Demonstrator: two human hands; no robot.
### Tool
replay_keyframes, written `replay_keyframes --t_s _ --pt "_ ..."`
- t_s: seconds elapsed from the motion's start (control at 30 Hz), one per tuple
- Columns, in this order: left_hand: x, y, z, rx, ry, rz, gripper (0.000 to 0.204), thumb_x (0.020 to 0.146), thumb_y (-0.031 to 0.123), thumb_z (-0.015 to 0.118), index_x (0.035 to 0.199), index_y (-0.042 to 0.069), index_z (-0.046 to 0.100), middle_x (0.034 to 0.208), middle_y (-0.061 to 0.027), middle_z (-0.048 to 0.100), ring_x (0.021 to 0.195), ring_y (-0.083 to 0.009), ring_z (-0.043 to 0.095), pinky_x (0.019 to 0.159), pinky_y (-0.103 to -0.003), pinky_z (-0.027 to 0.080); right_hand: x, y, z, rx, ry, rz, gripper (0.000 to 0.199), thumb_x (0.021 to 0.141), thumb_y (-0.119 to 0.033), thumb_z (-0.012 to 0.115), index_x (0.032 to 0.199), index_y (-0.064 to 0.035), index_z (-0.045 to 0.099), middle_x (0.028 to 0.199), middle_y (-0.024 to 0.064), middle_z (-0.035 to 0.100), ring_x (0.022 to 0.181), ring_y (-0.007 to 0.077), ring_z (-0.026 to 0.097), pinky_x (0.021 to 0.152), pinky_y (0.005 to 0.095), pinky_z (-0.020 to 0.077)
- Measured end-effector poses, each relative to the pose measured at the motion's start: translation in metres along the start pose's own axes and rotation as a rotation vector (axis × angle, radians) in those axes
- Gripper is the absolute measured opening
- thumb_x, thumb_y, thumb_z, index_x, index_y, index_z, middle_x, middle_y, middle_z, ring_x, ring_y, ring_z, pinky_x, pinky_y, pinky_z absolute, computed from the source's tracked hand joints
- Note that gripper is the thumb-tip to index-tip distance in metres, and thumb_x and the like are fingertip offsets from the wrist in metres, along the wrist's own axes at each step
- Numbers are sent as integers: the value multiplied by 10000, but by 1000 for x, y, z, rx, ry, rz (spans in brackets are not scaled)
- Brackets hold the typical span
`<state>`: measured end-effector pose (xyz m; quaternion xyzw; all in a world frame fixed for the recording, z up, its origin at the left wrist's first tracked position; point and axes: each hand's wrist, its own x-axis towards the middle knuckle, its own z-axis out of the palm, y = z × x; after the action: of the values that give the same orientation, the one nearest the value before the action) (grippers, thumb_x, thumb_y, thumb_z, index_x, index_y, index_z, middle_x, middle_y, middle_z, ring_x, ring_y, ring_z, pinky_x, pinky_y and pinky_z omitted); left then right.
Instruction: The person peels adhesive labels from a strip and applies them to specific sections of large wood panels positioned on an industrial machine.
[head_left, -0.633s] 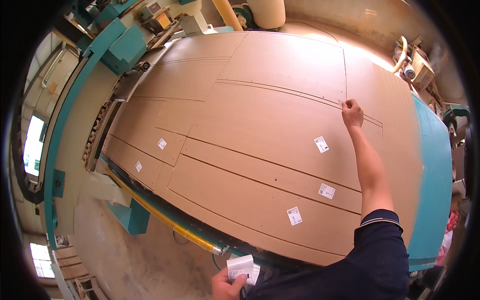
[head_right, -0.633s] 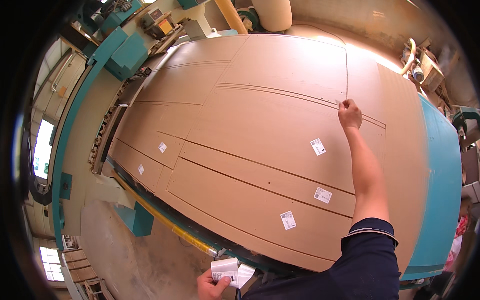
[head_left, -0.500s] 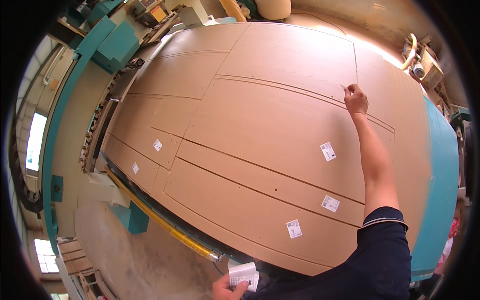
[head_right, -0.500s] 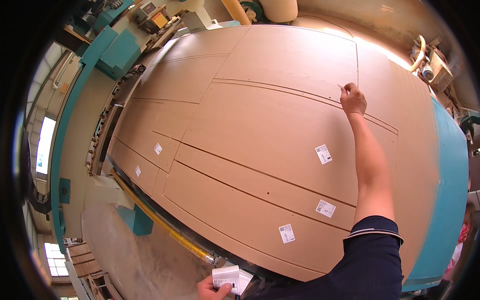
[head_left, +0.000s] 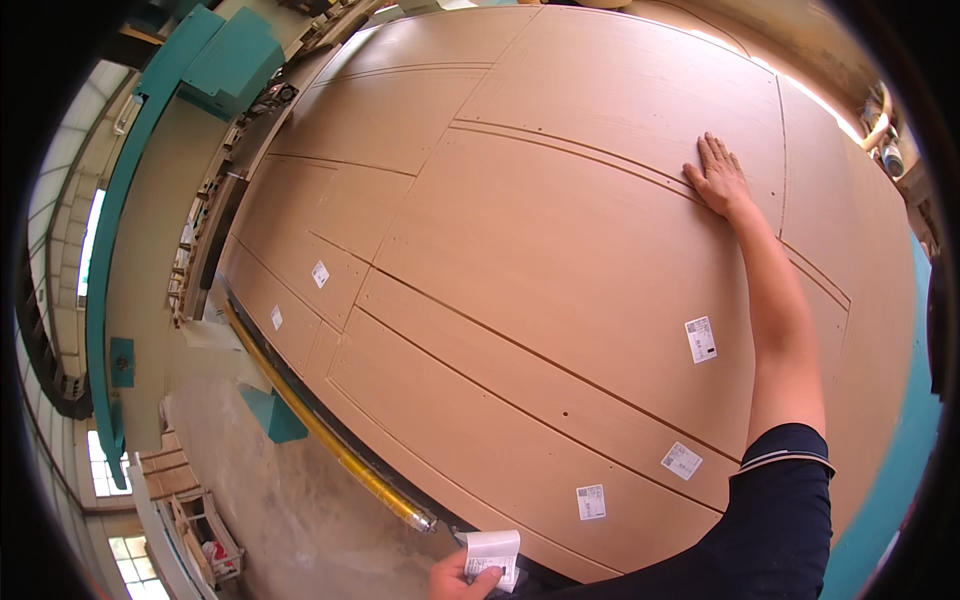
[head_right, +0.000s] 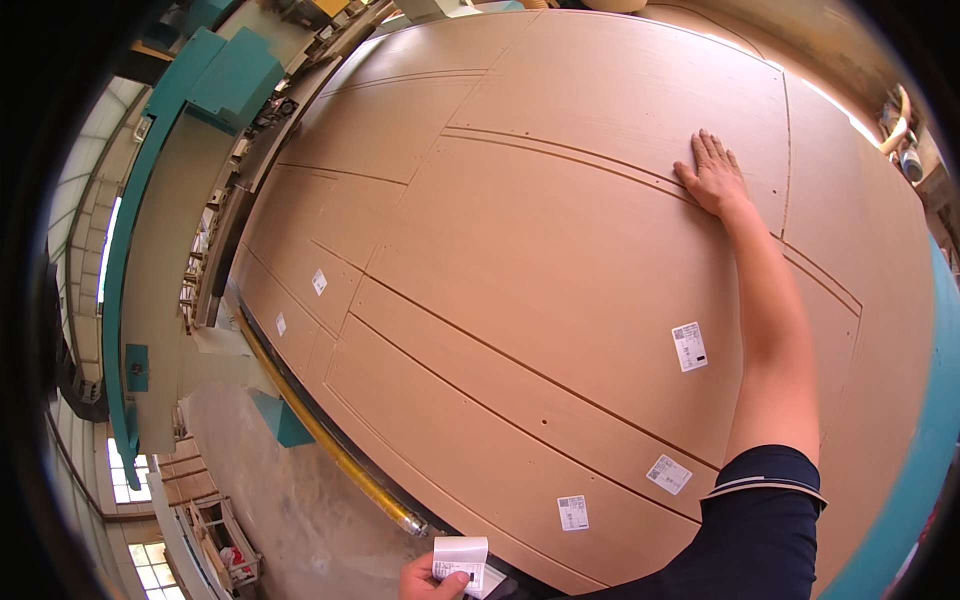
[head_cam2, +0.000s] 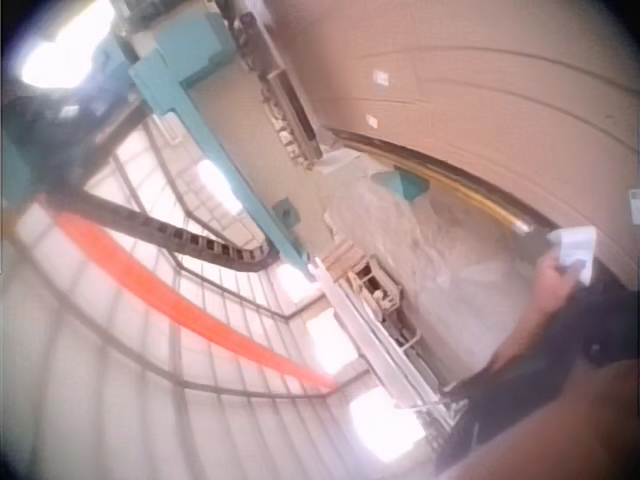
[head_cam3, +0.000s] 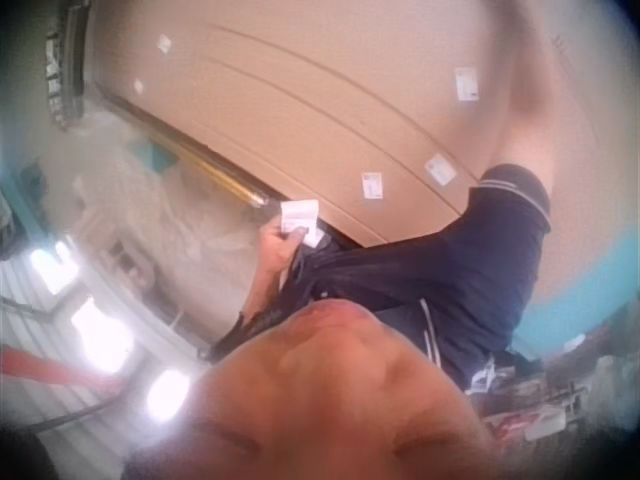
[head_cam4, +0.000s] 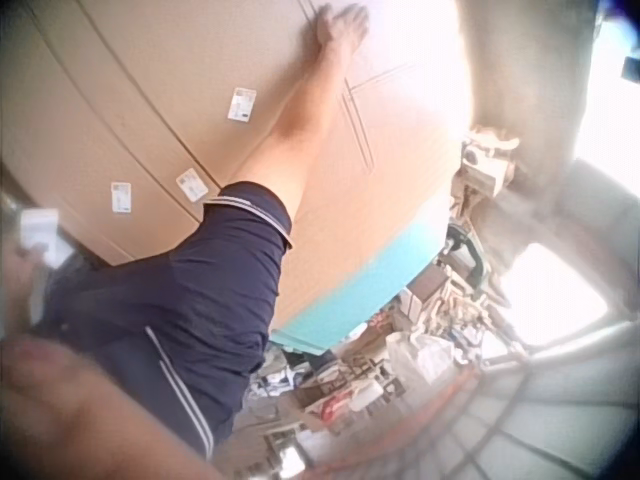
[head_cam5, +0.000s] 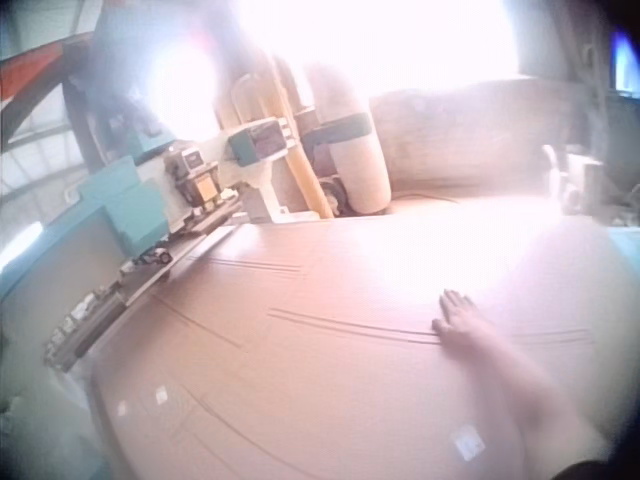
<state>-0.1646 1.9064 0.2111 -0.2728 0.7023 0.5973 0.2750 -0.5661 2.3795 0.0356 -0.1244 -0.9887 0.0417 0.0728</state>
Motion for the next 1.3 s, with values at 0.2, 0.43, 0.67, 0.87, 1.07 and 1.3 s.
replay_keyframes --t_s 0.2,0.43,0.67,0.87,1.07,1.3 --pt "-2 3 -1 123 -35 121 240 787 46 610 1014 -33 619 892 -71 655 778 -128 602 689 -264 487 -36 5 -26 47 -126 -111 715 860 -475 440 1395 -32 272 1470 121 225 1367 240 184 1116 325 174" --pt "-36 15 -36 -150 -18 348 264 790 28 607 1045 -39 605 894 -59 648 784 -102 599 705 -240 475 -100 -32 -80 276 -296 29 599 811 -379 556 1289 -33 450 1358 148 412 1235 289 408 1022 358 337" --pt "-72 -20 -104 -580 119 485 261 851 46 579 1097 -34 552 951 -60 627 835 -108 594 742 -248 480 -313 -205 -123 1285 -418 -211 346 811 -105 593 1136 11 568 1099 139 615 1030 210 578 898 341 434" --pt "-122 -48 -166 -661 153 615 261 877 59 560 1117 -40 534 965 -74 624 859 -126 600 761 -261 491 -447 -353 -232 1409 -710 -676 206 807 -86 608 973 37 617 901 103 655 896 174 606 816 294 454" --pt "-158 -101 -228 -744 194 695 260 900 101 525 1128 -26 531 1003 -78 624 906 -131 586 814 -275 458 -532 -455 -276 1305 -970 -1114 225 732 -112 678 898 18 602 805 95 612 752 191 601 704 286 465" --pt "-209 -189 -344 -828 105 770 265 883 62 549 1135 -20 529 1020 -59 609 921 -112 570 805 -257 454 -664 -567 -286 1385 -1036 -818 103 780 -57 647 760 15 575 665 28 582 656 72 521 592 236 420"
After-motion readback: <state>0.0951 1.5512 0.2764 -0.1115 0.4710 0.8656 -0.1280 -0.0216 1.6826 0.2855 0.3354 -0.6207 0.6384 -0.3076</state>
